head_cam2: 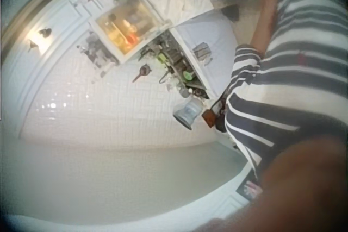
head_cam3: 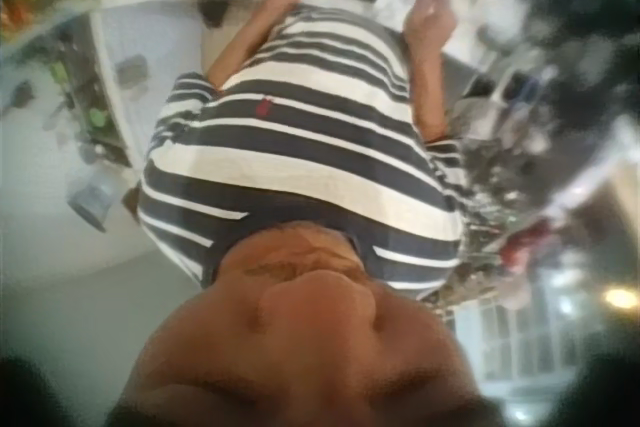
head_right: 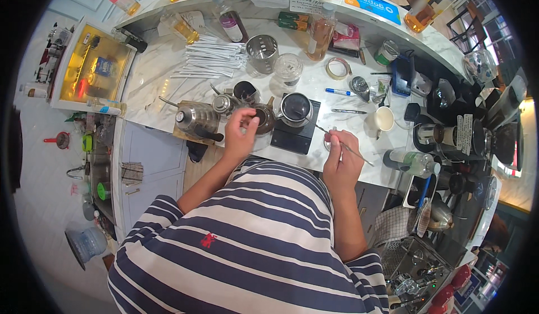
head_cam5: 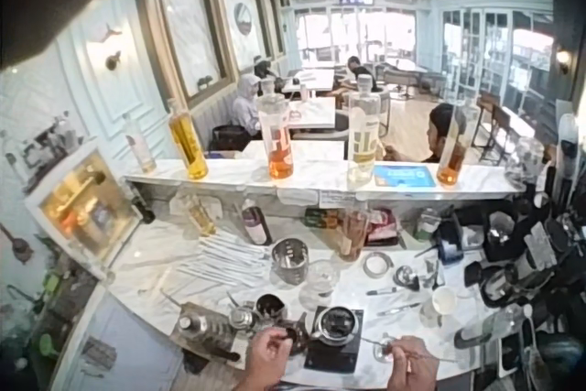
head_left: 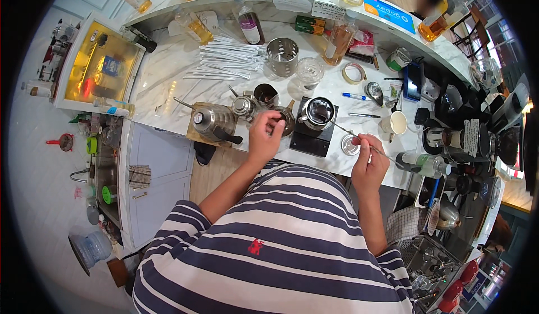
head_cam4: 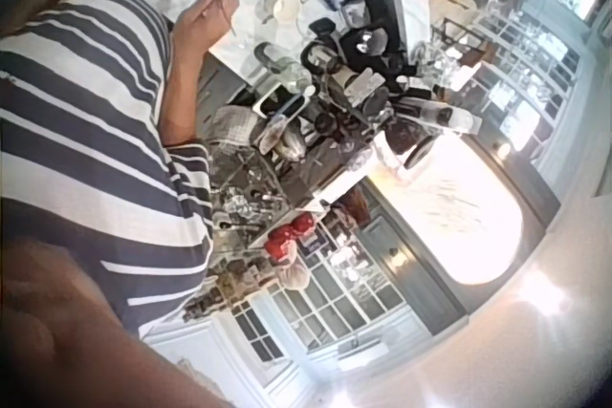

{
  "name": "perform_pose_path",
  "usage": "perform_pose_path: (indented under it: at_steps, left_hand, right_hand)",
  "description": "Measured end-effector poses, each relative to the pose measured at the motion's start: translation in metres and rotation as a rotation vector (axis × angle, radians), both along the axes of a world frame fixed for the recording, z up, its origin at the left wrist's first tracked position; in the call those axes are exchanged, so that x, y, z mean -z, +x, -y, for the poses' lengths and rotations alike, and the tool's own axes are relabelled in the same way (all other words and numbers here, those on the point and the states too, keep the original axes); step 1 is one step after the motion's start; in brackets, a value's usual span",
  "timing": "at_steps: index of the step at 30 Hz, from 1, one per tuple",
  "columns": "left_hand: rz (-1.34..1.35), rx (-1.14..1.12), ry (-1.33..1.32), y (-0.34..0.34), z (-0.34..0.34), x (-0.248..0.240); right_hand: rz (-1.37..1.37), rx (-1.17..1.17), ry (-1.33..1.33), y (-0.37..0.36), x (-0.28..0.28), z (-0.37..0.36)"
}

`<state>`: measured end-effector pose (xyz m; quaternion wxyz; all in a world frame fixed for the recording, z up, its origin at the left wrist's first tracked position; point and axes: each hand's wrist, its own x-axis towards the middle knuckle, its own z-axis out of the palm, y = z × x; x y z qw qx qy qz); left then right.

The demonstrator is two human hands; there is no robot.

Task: The person sets down a cup, pours water from a kettle into a coffee dripper on a scale, and stirs the mixture with a bar spoon.

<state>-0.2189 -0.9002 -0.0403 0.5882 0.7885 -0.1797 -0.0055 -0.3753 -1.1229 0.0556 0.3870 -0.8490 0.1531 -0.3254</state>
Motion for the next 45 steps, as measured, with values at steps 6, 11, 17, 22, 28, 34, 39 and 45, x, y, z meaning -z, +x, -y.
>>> perform_pose_path:
  at_steps: [6,11,17,22,28,34,39,45]
  left_hand:
    - [-0.006,0.082,0.013,0.0,0.027,-0.013]
    - [0.002,0.111,0.049,0.006,0.03,-0.014]
    - [0.058,0.167,0.091,0.014,0.034,-0.021]
    - [0.052,0.229,0.084,0.019,0.034,-0.02]
    - [-0.031,0.256,0.096,0.018,0.037,-0.021]
    - [-0.058,0.265,0.125,0.019,0.034,-0.015]
    - [-0.052,0.277,0.127,0.02,0.033,-0.014]
    - [-0.039,0.312,0.135,0.022,0.033,-0.01]
  right_hand:
    - [0.053,-0.037,-0.032,0.0,-0.007,-0.001]
    - [0.098,-0.013,0.004,0.002,-0.016,0.004]
    - [0.068,-0.059,-0.043,0.015,-0.017,0.0]
    - [-0.022,-0.105,0.009,0.027,-0.011,-0.002]
    - [-0.035,-0.045,0.006,0.025,-0.003,0.0]
    - [-0.047,-0.098,-0.046,0.029,0.0,0.002]
    - [-0.026,-0.023,-0.013,0.032,0.002,0.003]
    - [-0.029,-0.045,0.002,0.034,0.001,0.004]
